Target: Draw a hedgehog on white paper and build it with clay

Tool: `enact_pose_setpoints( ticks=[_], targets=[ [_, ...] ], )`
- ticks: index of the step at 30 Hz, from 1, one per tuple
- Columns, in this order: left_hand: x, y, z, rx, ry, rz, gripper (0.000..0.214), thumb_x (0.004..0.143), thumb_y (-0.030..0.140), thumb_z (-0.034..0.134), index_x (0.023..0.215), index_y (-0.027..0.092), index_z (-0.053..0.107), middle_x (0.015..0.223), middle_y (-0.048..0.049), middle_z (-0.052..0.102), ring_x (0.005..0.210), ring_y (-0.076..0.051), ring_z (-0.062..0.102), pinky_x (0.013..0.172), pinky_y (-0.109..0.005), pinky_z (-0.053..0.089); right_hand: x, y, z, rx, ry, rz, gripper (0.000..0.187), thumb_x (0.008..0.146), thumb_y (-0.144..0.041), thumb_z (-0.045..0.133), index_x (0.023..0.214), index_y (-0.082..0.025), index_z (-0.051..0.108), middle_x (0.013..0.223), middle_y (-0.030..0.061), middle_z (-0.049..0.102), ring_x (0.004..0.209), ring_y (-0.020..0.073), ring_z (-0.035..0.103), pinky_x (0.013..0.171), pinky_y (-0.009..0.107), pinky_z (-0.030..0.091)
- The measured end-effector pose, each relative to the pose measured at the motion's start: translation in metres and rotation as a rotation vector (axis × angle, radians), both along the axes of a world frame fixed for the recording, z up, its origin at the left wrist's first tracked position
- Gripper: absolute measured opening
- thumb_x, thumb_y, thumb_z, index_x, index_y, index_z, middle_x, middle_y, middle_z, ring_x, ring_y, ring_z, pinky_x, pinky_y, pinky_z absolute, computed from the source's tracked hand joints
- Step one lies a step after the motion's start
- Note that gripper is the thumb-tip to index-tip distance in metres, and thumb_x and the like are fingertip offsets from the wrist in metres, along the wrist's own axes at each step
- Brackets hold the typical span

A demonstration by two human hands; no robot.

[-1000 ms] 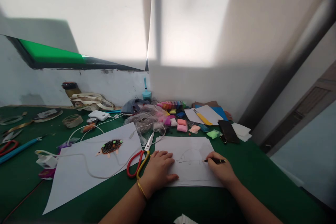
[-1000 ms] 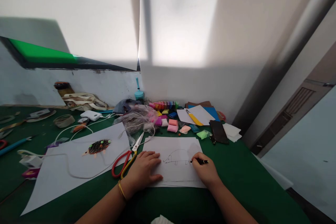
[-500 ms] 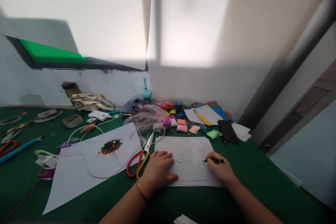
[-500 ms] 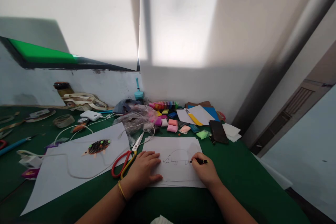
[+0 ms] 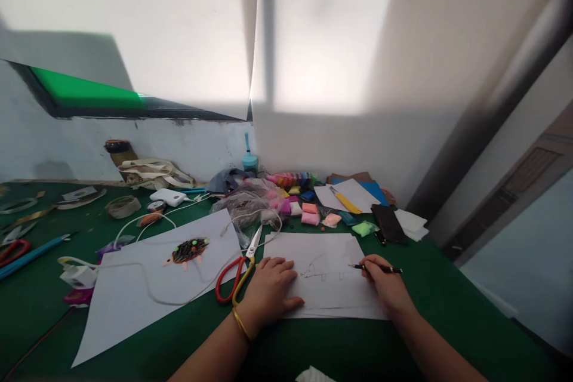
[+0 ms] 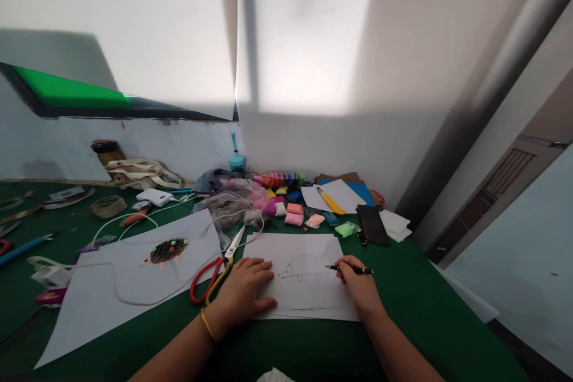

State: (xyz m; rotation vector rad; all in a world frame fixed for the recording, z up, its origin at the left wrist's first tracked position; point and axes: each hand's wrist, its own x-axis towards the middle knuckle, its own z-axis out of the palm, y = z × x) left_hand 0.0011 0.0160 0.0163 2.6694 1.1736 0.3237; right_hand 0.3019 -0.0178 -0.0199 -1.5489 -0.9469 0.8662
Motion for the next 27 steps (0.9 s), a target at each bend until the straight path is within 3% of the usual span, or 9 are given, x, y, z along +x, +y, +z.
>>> enact_pose_setpoints(
  ticks=[4, 13, 22, 27],
  targets=[
    [-0.001, -0.001, 0.001, -0.01, 0.006, 0.003, 0.053, 0.074, 0.058, 0.067, 0.119, 0.032, 0.06, 0.136, -0.0011, 0.053, 0.127, -0.03, 0.041, 0.11, -0.049, 0.022, 0.008, 0.007, -0.003, -0.009, 0.261, -0.084, 0.017, 0.069, -0.037, 0.065, 0.079, -0.024, 0.065, 0.061, -0.0026, 0.06, 0.058, 0.0142, 0.054, 0.051, 0.023, 0.042],
    [0.0, -0.003, 0.005, -0.006, 0.009, 0.004, 0.05, 0.075, 0.055, 0.066, 0.118, 0.031, 0.06, 0.137, -0.0012, 0.052, 0.129, -0.03, 0.039, 0.11, -0.049, 0.023, 0.011, 0.029, 0.013, 0.075, 0.355, -0.056, 0.021, 0.068, -0.034, 0.073, 0.086, -0.023, 0.066, 0.063, -0.0024, 0.064, 0.053, 0.0103, 0.053, 0.042, 0.018, 0.037],
    [-0.002, -0.001, 0.0, 0.006, -0.015, 0.018, 0.061, 0.074, 0.058, 0.066, 0.125, 0.029, 0.056, 0.139, -0.0029, 0.05, 0.13, -0.03, 0.038, 0.111, -0.047, 0.022, 0.014, 0.043, -0.006, 0.114, 0.505, -0.084, 0.021, 0.067, -0.034, 0.075, 0.081, -0.021, 0.064, 0.059, -0.0034, 0.062, 0.05, 0.0071, 0.053, 0.04, 0.014, 0.039],
    [-0.004, 0.0, -0.004, 0.047, -0.043, 0.038, 0.065, 0.075, 0.064, 0.063, 0.127, 0.026, 0.055, 0.139, -0.005, 0.05, 0.131, -0.03, 0.036, 0.111, -0.049, 0.023, 0.019, 0.042, -0.006, 0.138, 0.581, -0.097, 0.022, 0.067, -0.033, 0.076, 0.08, -0.021, 0.064, 0.059, -0.0036, 0.061, 0.05, 0.0067, 0.054, 0.039, 0.012, 0.04]
  ],
)
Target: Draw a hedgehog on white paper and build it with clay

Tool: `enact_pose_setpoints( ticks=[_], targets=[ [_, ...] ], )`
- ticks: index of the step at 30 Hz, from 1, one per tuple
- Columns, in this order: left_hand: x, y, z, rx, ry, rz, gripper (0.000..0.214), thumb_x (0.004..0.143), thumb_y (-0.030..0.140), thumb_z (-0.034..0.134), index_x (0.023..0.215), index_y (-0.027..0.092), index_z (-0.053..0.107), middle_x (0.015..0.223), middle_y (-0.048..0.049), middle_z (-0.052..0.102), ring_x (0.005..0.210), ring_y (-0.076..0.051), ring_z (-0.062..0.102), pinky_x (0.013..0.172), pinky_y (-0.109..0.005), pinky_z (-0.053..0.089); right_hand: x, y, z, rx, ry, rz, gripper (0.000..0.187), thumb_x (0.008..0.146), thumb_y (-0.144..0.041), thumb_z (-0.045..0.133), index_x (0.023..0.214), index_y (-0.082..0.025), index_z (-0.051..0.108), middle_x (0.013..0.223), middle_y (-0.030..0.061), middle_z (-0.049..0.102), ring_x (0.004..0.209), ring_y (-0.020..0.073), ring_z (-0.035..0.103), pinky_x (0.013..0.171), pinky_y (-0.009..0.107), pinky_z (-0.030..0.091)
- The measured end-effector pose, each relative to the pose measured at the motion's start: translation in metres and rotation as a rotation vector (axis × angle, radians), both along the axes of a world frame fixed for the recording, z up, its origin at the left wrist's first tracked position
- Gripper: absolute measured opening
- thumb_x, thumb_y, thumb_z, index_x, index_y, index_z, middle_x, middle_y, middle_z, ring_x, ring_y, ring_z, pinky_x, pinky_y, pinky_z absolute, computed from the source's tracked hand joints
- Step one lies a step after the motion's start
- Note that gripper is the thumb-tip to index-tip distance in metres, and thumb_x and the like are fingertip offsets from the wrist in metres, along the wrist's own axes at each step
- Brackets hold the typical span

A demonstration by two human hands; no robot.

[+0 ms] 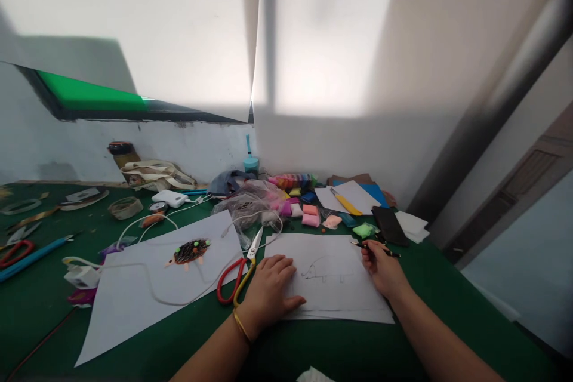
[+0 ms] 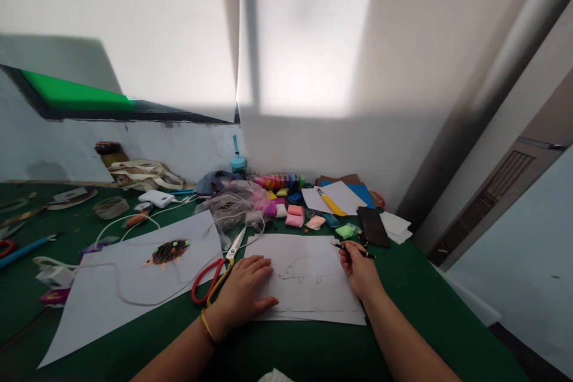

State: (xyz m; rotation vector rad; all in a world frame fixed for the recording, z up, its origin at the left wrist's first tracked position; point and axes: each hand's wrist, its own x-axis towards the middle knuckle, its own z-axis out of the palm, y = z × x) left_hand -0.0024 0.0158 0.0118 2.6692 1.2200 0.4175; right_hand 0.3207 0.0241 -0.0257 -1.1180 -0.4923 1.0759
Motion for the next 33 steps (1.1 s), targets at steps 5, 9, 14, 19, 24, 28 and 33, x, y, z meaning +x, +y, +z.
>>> enact_pose_setpoints(
  ticks=[5, 9, 14, 19, 24, 28, 33],
  targets=[
    [-0.001, -0.0009, -0.0002, 0.043, 0.013, 0.018, 0.067, 0.071, 0.067, 0.064, 0.124, 0.027, 0.057, 0.143, -0.0055, 0.046, 0.134, -0.031, 0.033, 0.114, -0.051, 0.016, -0.0005, -0.0018, 0.0022, 0.011, 0.049, 0.005, 0.02, 0.068, -0.032, 0.076, 0.08, -0.02, 0.064, 0.059, -0.0035, 0.06, 0.05, 0.0061, 0.054, 0.039, 0.011, 0.041],
    [-0.0012, 0.0006, 0.0005, -0.005, 0.057, 0.002, 0.075, 0.071, 0.07, 0.062, 0.131, 0.026, 0.052, 0.147, -0.0078, 0.041, 0.136, -0.031, 0.031, 0.114, -0.052, 0.012, -0.0001, -0.0025, 0.0024, 0.022, 0.074, 0.008, 0.019, 0.069, -0.032, 0.075, 0.08, -0.021, 0.065, 0.06, -0.0033, 0.061, 0.05, 0.0066, 0.054, 0.038, 0.011, 0.041],
    [-0.0005, 0.0024, 0.0002, -0.042, 0.087, -0.012, 0.075, 0.073, 0.071, 0.059, 0.132, 0.025, 0.052, 0.144, -0.0084, 0.044, 0.136, -0.031, 0.032, 0.115, -0.053, 0.011, 0.0015, -0.0018, 0.0017, 0.033, 0.086, 0.006, 0.019, 0.069, -0.032, 0.075, 0.08, -0.021, 0.064, 0.059, -0.0034, 0.06, 0.05, 0.0078, 0.054, 0.037, 0.013, 0.042],
    [-0.0005, 0.0026, -0.0002, -0.045, 0.086, -0.01, 0.076, 0.073, 0.07, 0.059, 0.133, 0.025, 0.051, 0.144, -0.0086, 0.045, 0.136, -0.031, 0.034, 0.115, -0.053, 0.012, 0.0029, 0.0004, -0.0012, 0.039, 0.076, 0.006, 0.018, 0.07, -0.032, 0.073, 0.082, -0.021, 0.064, 0.06, -0.0036, 0.059, 0.05, 0.0074, 0.053, 0.038, 0.013, 0.042],
    [-0.0003, 0.0019, 0.0009, -0.05, 0.088, -0.012, 0.075, 0.073, 0.07, 0.059, 0.133, 0.026, 0.051, 0.144, -0.0085, 0.045, 0.136, -0.031, 0.033, 0.115, -0.053, 0.01, 0.0047, 0.0017, -0.0043, 0.039, 0.061, 0.005, 0.02, 0.069, -0.033, 0.073, 0.082, -0.022, 0.062, 0.06, -0.0041, 0.06, 0.05, 0.0081, 0.055, 0.039, 0.014, 0.043],
    [0.0003, 0.0021, 0.0016, -0.066, 0.094, -0.003, 0.075, 0.073, 0.069, 0.06, 0.133, 0.026, 0.05, 0.144, -0.0085, 0.044, 0.136, -0.031, 0.032, 0.115, -0.053, 0.01, 0.0057, 0.0018, -0.0053, 0.037, 0.063, 0.009, 0.022, 0.069, -0.034, 0.074, 0.082, -0.021, 0.062, 0.06, -0.0039, 0.06, 0.05, 0.0086, 0.055, 0.038, 0.014, 0.042],
    [0.0003, 0.0028, 0.0012, -0.075, 0.093, -0.01, 0.075, 0.073, 0.07, 0.059, 0.134, 0.027, 0.05, 0.144, -0.0084, 0.044, 0.136, -0.032, 0.033, 0.115, -0.054, 0.011, 0.0042, 0.0005, -0.0031, 0.043, 0.071, 0.002, 0.022, 0.068, -0.034, 0.075, 0.081, -0.021, 0.062, 0.059, -0.004, 0.06, 0.05, 0.0077, 0.054, 0.037, 0.014, 0.041]
  ],
)
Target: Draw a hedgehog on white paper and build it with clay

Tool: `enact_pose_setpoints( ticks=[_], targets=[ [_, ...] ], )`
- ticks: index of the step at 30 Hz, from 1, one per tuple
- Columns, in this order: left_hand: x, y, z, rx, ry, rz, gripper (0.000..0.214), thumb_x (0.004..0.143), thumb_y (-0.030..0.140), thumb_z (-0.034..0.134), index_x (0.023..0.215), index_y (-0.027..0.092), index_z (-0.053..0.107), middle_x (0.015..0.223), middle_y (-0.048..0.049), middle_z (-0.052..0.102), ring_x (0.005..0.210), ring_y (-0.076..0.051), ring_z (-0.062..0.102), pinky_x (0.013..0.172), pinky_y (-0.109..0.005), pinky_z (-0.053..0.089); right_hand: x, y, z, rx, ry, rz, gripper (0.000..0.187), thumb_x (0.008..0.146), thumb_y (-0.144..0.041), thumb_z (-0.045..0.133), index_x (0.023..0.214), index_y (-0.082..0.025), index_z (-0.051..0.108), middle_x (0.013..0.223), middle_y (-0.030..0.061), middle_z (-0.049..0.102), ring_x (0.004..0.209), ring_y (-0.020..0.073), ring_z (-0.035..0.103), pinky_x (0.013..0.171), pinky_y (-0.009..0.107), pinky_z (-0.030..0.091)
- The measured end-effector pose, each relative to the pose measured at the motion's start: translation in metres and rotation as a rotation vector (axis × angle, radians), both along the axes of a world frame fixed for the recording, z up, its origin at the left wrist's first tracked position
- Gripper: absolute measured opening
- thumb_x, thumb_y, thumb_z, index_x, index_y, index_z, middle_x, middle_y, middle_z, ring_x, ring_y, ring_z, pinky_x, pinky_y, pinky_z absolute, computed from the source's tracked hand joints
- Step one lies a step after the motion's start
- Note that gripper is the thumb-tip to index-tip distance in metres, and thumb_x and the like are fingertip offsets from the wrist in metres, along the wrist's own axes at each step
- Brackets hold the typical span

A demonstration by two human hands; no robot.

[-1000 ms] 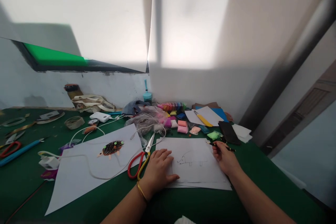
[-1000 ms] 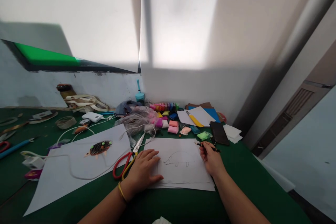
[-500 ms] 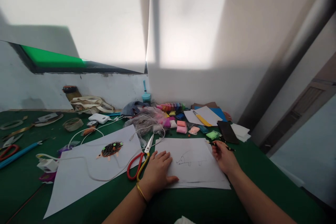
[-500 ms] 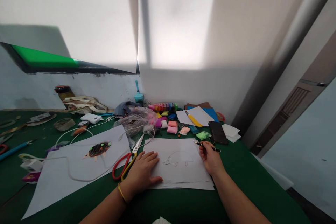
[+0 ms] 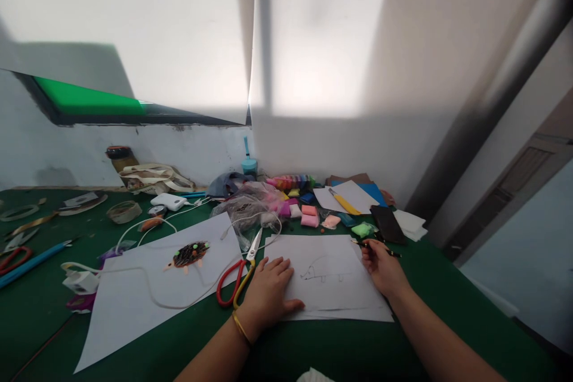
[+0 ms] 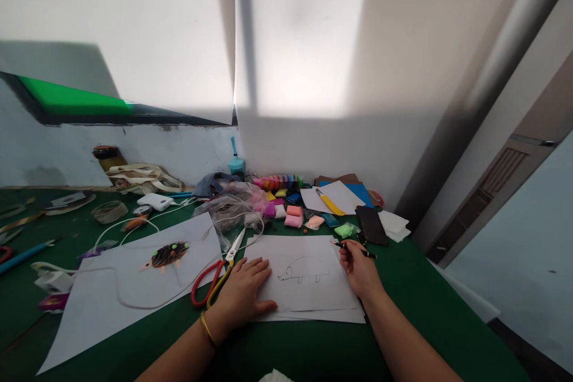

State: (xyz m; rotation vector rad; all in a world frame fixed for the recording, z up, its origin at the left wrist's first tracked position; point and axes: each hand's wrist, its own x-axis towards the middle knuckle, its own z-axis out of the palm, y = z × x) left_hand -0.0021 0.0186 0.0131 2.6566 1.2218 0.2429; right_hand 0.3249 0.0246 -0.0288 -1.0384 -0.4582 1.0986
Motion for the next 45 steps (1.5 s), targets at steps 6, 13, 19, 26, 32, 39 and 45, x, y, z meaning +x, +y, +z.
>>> enact_pose_setpoints(
  ticks=[6, 13, 19, 26, 32, 39, 45],
  targets=[
    [0.0, 0.0, -0.002, 0.025, -0.007, -0.003, 0.076, 0.074, 0.071, 0.057, 0.133, 0.025, 0.051, 0.143, -0.0087, 0.045, 0.136, -0.032, 0.033, 0.115, -0.053, 0.012, -0.004, -0.003, 0.007, 0.003, 0.014, -0.004, 0.021, 0.068, -0.032, 0.074, 0.08, -0.021, 0.062, 0.059, -0.0039, 0.06, 0.049, 0.0075, 0.053, 0.037, 0.014, 0.041],
    [-0.001, 0.001, -0.003, 0.034, -0.004, -0.007, 0.076, 0.074, 0.071, 0.057, 0.133, 0.024, 0.051, 0.144, -0.0093, 0.045, 0.136, -0.031, 0.033, 0.115, -0.053, 0.012, -0.004, -0.003, 0.007, 0.003, 0.03, -0.01, 0.02, 0.068, -0.031, 0.075, 0.079, -0.02, 0.062, 0.058, -0.0036, 0.06, 0.049, 0.0072, 0.054, 0.037, 0.013, 0.041],
    [-0.001, -0.001, -0.001, 0.032, -0.001, -0.008, 0.075, 0.075, 0.07, 0.057, 0.133, 0.024, 0.051, 0.144, -0.0087, 0.045, 0.136, -0.031, 0.033, 0.115, -0.053, 0.012, -0.002, -0.002, 0.005, 0.001, 0.028, -0.014, 0.022, 0.067, -0.032, 0.076, 0.08, -0.02, 0.063, 0.058, -0.0036, 0.061, 0.048, 0.0069, 0.054, 0.037, 0.012, 0.04],
    [-0.001, -0.001, -0.003, 0.041, -0.001, -0.004, 0.075, 0.074, 0.07, 0.059, 0.133, 0.024, 0.051, 0.143, -0.0086, 0.046, 0.136, -0.031, 0.033, 0.115, -0.053, 0.012, -0.003, -0.002, 0.005, 0.003, -0.018, -0.011, 0.023, 0.066, -0.034, 0.075, 0.079, -0.022, 0.061, 0.058, -0.0044, 0.059, 0.049, 0.0071, 0.053, 0.038, 0.013, 0.04],
    [-0.001, 0.001, -0.005, 0.046, -0.003, -0.002, 0.075, 0.074, 0.07, 0.058, 0.133, 0.025, 0.051, 0.143, -0.0081, 0.046, 0.136, -0.031, 0.034, 0.115, -0.053, 0.013, -0.007, -0.003, 0.011, -0.035, -0.169, -0.028, 0.023, 0.069, -0.038, 0.071, 0.082, -0.023, 0.061, 0.06, -0.0034, 0.06, 0.052, 0.0092, 0.053, 0.043, 0.017, 0.041],
    [-0.001, 0.0, -0.006, 0.059, -0.012, -0.007, 0.075, 0.072, 0.071, 0.06, 0.131, 0.024, 0.052, 0.142, -0.0084, 0.047, 0.134, -0.03, 0.035, 0.114, -0.054, 0.014, -0.052, -0.015, 0.036, -0.006, -0.556, 0.157, 0.022, 0.071, -0.036, 0.069, 0.088, -0.022, 0.068, 0.078, 0.0005, 0.067, 0.069, 0.0164, 0.059, 0.058, 0.025, 0.045],
    [-0.001, -0.001, -0.008, 0.09, -0.018, -0.007, 0.074, 0.071, 0.07, 0.062, 0.129, 0.024, 0.053, 0.14, -0.0081, 0.049, 0.133, -0.031, 0.037, 0.114, -0.053, 0.016, -0.086, -0.025, 0.038, 0.03, -0.88, 0.346, 0.022, 0.078, -0.038, 0.055, 0.082, -0.021, 0.067, 0.079, 0.0029, 0.067, 0.079, 0.0218, 0.061, 0.072, 0.031, 0.047]
  ],
)
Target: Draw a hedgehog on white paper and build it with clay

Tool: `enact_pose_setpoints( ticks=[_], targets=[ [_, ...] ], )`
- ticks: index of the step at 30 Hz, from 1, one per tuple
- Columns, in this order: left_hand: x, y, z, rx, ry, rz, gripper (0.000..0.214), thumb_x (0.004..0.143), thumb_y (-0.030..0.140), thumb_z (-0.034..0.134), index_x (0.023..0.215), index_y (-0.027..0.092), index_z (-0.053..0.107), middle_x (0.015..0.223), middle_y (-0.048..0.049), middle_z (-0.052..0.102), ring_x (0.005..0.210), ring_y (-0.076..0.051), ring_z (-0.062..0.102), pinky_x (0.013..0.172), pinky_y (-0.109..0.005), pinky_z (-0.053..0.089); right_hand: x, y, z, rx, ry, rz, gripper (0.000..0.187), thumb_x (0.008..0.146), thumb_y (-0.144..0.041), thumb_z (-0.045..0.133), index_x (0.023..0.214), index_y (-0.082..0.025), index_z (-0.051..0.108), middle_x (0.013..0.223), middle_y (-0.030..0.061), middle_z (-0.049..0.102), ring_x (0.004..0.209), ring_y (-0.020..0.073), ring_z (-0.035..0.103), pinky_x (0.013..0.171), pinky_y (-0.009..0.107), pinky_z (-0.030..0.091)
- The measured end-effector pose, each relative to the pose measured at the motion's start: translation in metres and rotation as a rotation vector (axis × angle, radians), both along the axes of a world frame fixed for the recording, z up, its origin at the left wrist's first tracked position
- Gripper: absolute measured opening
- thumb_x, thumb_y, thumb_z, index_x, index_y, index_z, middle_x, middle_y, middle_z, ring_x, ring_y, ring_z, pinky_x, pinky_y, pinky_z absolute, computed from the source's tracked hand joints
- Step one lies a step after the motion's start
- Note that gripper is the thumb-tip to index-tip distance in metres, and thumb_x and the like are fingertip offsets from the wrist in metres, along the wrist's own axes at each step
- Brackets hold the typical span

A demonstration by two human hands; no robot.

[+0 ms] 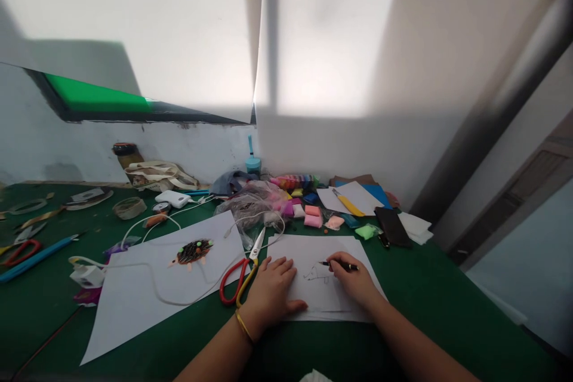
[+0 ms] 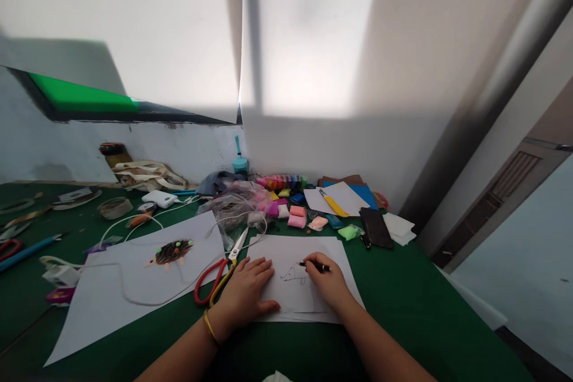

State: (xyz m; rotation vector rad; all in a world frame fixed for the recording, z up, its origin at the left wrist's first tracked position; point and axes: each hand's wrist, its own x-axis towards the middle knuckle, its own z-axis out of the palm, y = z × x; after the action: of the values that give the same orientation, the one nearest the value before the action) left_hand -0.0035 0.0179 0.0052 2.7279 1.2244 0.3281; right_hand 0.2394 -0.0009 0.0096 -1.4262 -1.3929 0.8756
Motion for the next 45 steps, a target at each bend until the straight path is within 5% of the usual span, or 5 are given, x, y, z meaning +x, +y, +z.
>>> enact_pose_setpoints(
  ticks=[13, 45],
  targets=[
    [0.0, 0.001, -0.002, 0.009, -0.013, 0.002, 0.073, 0.07, 0.069, 0.064, 0.128, 0.024, 0.054, 0.14, -0.0084, 0.05, 0.132, -0.03, 0.038, 0.113, -0.053, 0.017, 0.0, 0.006, -0.021, 0.04, -0.07, 0.016, 0.023, 0.079, -0.04, 0.054, 0.079, -0.021, 0.068, 0.081, 0.0043, 0.069, 0.083, 0.0231, 0.062, 0.074, 0.031, 0.047],
    [0.0, 0.001, 0.001, -0.026, -0.001, 0.005, 0.075, 0.071, 0.07, 0.062, 0.129, 0.024, 0.053, 0.141, -0.0088, 0.048, 0.134, -0.03, 0.036, 0.114, -0.053, 0.015, 0.0, 0.006, -0.023, 0.033, -0.064, 0.013, 0.028, 0.078, -0.045, 0.056, 0.08, -0.021, 0.069, 0.083, 0.0048, 0.071, 0.084, 0.0239, 0.063, 0.075, 0.032, 0.047]
  ],
)
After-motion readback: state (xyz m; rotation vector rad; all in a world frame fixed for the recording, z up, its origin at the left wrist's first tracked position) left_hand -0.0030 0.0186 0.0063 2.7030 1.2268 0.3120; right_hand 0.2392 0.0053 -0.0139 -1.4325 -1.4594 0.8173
